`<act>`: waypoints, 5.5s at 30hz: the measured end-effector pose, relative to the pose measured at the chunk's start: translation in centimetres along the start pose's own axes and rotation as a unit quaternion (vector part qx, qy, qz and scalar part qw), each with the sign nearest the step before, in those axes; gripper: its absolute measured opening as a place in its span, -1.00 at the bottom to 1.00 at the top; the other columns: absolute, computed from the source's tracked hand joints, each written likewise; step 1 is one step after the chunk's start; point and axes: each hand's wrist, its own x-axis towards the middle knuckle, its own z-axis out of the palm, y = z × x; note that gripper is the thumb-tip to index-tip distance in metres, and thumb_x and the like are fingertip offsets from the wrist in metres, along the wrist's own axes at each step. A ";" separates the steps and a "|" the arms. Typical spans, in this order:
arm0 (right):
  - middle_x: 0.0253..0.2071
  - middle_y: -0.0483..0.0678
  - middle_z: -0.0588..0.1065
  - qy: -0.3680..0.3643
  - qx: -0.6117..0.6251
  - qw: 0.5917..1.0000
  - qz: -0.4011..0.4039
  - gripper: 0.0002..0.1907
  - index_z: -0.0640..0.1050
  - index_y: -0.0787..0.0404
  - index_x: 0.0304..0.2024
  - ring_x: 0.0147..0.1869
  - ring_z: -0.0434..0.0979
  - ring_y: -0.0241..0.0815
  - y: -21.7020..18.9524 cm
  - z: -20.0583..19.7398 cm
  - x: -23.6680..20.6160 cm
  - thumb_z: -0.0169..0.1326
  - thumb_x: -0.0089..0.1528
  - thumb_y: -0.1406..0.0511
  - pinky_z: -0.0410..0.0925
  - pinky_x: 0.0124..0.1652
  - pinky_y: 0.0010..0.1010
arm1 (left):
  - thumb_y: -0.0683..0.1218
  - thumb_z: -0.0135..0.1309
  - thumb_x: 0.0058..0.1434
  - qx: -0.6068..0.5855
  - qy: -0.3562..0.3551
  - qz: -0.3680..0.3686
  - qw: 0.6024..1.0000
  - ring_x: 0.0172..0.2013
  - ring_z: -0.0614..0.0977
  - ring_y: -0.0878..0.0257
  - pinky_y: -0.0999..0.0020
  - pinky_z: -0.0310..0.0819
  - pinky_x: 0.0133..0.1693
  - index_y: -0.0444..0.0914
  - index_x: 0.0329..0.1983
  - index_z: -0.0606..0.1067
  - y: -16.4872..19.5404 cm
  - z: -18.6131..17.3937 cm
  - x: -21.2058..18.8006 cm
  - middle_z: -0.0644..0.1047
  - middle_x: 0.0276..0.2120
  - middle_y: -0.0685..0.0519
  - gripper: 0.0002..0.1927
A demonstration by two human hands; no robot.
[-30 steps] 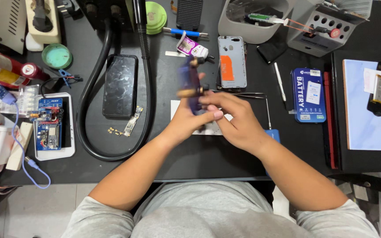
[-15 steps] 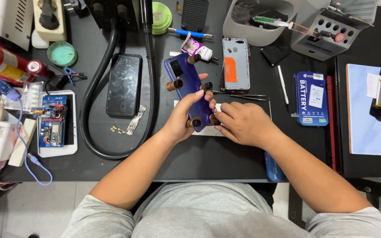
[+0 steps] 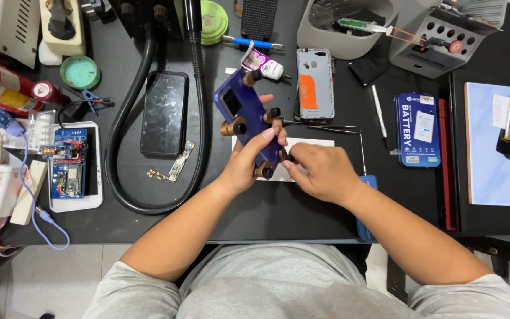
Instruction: The person handles a blue smartphone back cover, placing small circular pads on its corners. They then pick up a disassembled phone frame, remove the battery, and apply adhesive to the frame's interior. The person continues to manipulate the phone components on the workbench.
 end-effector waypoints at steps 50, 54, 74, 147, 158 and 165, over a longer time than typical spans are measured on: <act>0.08 -0.03 0.54 0.180 0.588 0.783 0.095 -0.61 0.40 0.40 0.30 0.12 0.53 -0.32 2.1 -2.4 -0.1 -0.05 0.42 0.43 0.39 0.14 -0.51 | -0.13 0.16 0.37 0.209 -0.014 -0.038 0.977 -0.10 0.63 0.41 0.46 0.51 0.01 -0.38 0.10 0.56 -0.8 -1.0 1.4 0.65 -0.11 0.07 -0.70; -0.02 -0.16 0.53 0.197 0.601 0.763 0.135 -0.62 0.39 0.35 0.25 0.01 0.54 -0.40 1.8 -2.4 -0.5 -0.11 0.38 0.39 0.46 -0.01 -0.53 | -0.13 0.17 0.39 0.203 -0.014 -0.031 0.978 -0.12 0.59 0.41 0.46 0.48 -0.03 -0.40 0.11 0.56 -0.9 -1.2 1.3 0.64 -0.11 0.06 -0.69; -0.18 -0.09 0.51 0.220 0.526 0.810 0.141 -0.67 0.48 0.44 0.19 -0.21 0.49 -0.39 0.5 -3.0 -1.3 -0.13 0.46 0.37 0.38 -0.21 -0.55 | -0.13 0.15 0.46 0.077 -0.015 -0.113 0.990 -0.16 0.47 0.33 0.38 0.37 -0.07 -0.44 0.23 0.56 -1.4 -1.9 1.5 0.58 -0.10 0.01 -0.64; 0.04 -0.05 0.56 0.148 0.032 0.982 -0.111 -0.38 0.60 0.20 0.00 0.02 0.53 -0.03 -5.7 -5.3 0.1 0.49 -0.06 0.14 0.44 -0.02 -0.25 | -0.05 -0.07 0.24 -0.345 -0.088 -0.177 0.917 0.12 0.55 -0.02 -0.03 0.47 0.17 -0.10 0.62 0.08 0.1 -1.7 -0.3 0.43 0.17 -0.12 -0.17; 0.17 -0.04 0.50 0.167 0.176 0.969 -0.046 -0.09 0.27 0.19 0.34 0.08 0.56 -0.19 -3.9 -4.6 -0.7 0.45 0.07 0.14 0.38 -0.12 -0.40 | -0.04 -0.06 0.20 -0.324 -0.086 -0.169 0.927 0.18 0.48 -0.12 -0.09 0.45 0.24 -0.06 0.49 0.16 0.2 -1.4 0.0 0.41 0.10 -0.11 -0.28; 0.27 0.03 0.40 0.165 0.222 0.961 0.013 -0.29 0.32 0.18 0.34 0.22 0.53 -0.16 -1.8 -2.6 -0.2 0.35 0.22 0.27 0.43 0.04 -0.37 | -0.23 0.01 0.24 0.052 -0.064 -0.120 0.989 0.09 0.39 0.20 0.21 0.35 0.17 -0.15 0.45 0.14 -2.3 -2.2 0.3 0.30 0.04 0.04 -0.31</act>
